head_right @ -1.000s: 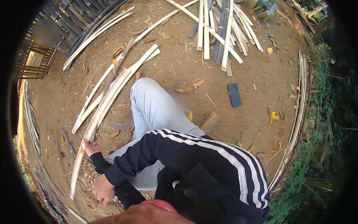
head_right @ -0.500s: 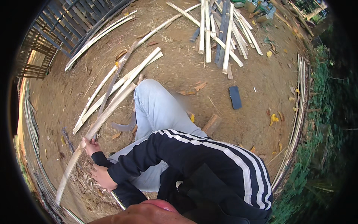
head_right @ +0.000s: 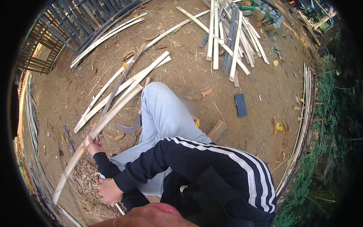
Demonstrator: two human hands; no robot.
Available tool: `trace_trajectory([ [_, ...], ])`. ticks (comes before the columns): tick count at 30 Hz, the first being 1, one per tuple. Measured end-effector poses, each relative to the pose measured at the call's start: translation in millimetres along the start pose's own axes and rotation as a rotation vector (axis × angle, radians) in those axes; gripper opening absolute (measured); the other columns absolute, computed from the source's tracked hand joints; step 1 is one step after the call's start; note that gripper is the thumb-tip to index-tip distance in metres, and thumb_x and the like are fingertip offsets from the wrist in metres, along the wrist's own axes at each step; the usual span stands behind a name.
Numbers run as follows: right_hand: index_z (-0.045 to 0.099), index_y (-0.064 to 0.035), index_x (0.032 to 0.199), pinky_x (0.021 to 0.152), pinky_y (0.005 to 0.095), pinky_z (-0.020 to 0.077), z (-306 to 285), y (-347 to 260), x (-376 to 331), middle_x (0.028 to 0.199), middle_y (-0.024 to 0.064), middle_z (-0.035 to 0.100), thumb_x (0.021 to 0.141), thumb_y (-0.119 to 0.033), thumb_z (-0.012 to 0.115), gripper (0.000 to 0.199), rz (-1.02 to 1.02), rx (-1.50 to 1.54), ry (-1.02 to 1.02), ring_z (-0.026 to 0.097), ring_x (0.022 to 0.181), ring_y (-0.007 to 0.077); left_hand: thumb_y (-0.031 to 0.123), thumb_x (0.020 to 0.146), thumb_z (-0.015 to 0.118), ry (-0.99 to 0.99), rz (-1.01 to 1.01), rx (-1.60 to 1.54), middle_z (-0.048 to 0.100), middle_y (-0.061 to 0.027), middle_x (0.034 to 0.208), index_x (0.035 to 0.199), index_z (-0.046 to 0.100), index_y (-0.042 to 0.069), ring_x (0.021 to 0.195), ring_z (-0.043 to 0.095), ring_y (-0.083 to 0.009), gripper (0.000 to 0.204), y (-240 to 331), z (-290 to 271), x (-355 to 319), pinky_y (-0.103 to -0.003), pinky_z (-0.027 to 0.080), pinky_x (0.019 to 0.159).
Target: The person scrapes a bamboo strip with a sickle while sitting cross-legged on the ground, handling the long material by hand.
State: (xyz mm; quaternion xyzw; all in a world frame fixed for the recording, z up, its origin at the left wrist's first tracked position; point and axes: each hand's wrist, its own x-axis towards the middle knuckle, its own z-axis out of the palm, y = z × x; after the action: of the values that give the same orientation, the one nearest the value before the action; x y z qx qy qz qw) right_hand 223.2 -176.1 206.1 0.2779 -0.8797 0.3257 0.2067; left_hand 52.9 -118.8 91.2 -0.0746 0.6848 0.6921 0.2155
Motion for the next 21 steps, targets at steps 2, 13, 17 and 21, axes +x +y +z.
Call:
trace_trajectory([
  [2,0.073,-0.0097,0.086,0.084,0.0690,0.0336,8,22,-6,0.095,0.0140,0.066,0.078,-0.055,0.056,0.049,0.095,-0.144,0.167,0.059,0.098,0.0380,0.040,0.084,0.070,-0.026,-0.004,-0.004,0.066,-0.0024,0.078,0.098,0.062,0.009,0.057,0.059,-0.0082,0.035,-2,7,-4,-0.020,0.039,0.043],
  [13,0.070,-0.0040,0.099,0.101,0.0468,0.0361,-35,-14,26,0.114,0.0117,0.064,0.092,-0.059,0.044,0.061,-0.258,0.701,-0.973,0.053,0.119,0.0261,0.040,0.084,0.071,-0.084,0.007,0.035,0.064,-0.0016,0.076,0.095,0.062,0.007,0.056,0.059,-0.0081,0.037,-6,21,-19,-0.019,0.040,0.043],
  [17,0.070,-0.0050,0.097,0.084,0.0331,0.0470,-66,0,15,0.103,0.0069,0.069,0.092,-0.059,0.045,0.059,0.075,1.509,-0.768,0.063,0.096,0.0166,0.040,0.084,0.071,0.002,-0.021,0.061,0.064,-0.0014,0.077,0.094,0.062,0.007,0.057,0.059,-0.0083,0.036,-3,10,-19,-0.019,0.040,0.044],
  [21,0.066,0.0012,0.092,0.076,0.0440,0.0484,-45,75,-20,0.099,0.0183,0.063,0.078,-0.026,0.065,0.031,0.513,0.291,-0.078,0.061,0.090,0.0320,0.038,0.084,0.071,-0.039,-0.013,0.096,0.064,-0.0027,0.080,0.098,0.061,0.006,0.057,0.060,-0.0107,0.036,-15,26,-11,-0.021,0.043,0.044],
])
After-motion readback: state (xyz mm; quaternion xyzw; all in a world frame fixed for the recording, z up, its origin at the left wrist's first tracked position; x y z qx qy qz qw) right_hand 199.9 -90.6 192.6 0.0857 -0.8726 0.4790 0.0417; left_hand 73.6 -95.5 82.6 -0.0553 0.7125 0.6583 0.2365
